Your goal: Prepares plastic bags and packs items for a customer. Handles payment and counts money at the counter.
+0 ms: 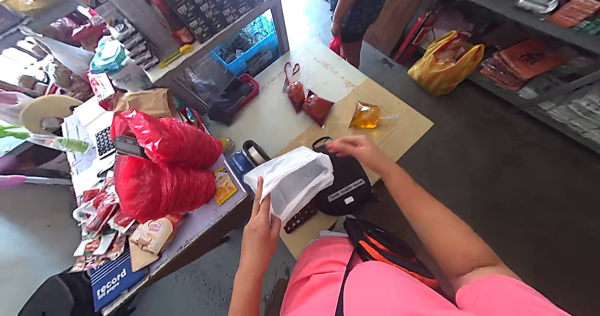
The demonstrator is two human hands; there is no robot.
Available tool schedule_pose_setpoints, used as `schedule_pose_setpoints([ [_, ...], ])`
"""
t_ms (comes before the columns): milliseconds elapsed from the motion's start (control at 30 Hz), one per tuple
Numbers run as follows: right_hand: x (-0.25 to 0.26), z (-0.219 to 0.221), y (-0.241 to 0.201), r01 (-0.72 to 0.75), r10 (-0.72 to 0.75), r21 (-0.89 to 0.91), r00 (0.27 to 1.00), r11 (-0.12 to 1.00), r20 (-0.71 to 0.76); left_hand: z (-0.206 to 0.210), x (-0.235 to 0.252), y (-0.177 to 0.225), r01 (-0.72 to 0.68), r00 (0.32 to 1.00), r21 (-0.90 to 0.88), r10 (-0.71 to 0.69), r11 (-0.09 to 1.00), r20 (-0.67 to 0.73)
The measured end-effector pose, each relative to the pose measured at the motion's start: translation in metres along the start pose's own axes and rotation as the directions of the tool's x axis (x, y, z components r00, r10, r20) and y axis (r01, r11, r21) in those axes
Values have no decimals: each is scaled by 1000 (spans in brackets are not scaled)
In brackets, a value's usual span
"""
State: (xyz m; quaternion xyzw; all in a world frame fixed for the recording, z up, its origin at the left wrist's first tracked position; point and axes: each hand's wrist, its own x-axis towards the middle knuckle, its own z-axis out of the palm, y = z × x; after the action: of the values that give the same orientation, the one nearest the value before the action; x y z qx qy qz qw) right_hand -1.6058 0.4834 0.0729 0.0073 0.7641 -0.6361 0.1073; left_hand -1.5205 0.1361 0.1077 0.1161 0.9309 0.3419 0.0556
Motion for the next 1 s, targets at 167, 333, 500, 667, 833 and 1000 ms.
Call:
schedule_pose_setpoints([
  [167,59,-124,69,-435,325,-126,809,892,-490,15,69,16,33,999,-16,-34,999,-14],
  [333,94,-172,131,-604,508,-405,797,687,-326,19,132,45,127,991,-70,-124,989,45],
  [500,104,-184,129,-563,564,-674,785,478,-256,27,181,48,219,976,-408,-198,886,94],
  [667,112,-193,117,-522,703,-763,700,382,-127,55,211,24,376,926,-437,-329,817,183],
  [833,115,-179,77,-368,522,-733,853,573,-20,77,219,13,375,918,-199,-333,905,217],
  [1000,99,-152,13,-331,409,-596,913,732,-4,86,216,8,397,902,-130,-360,909,239],
])
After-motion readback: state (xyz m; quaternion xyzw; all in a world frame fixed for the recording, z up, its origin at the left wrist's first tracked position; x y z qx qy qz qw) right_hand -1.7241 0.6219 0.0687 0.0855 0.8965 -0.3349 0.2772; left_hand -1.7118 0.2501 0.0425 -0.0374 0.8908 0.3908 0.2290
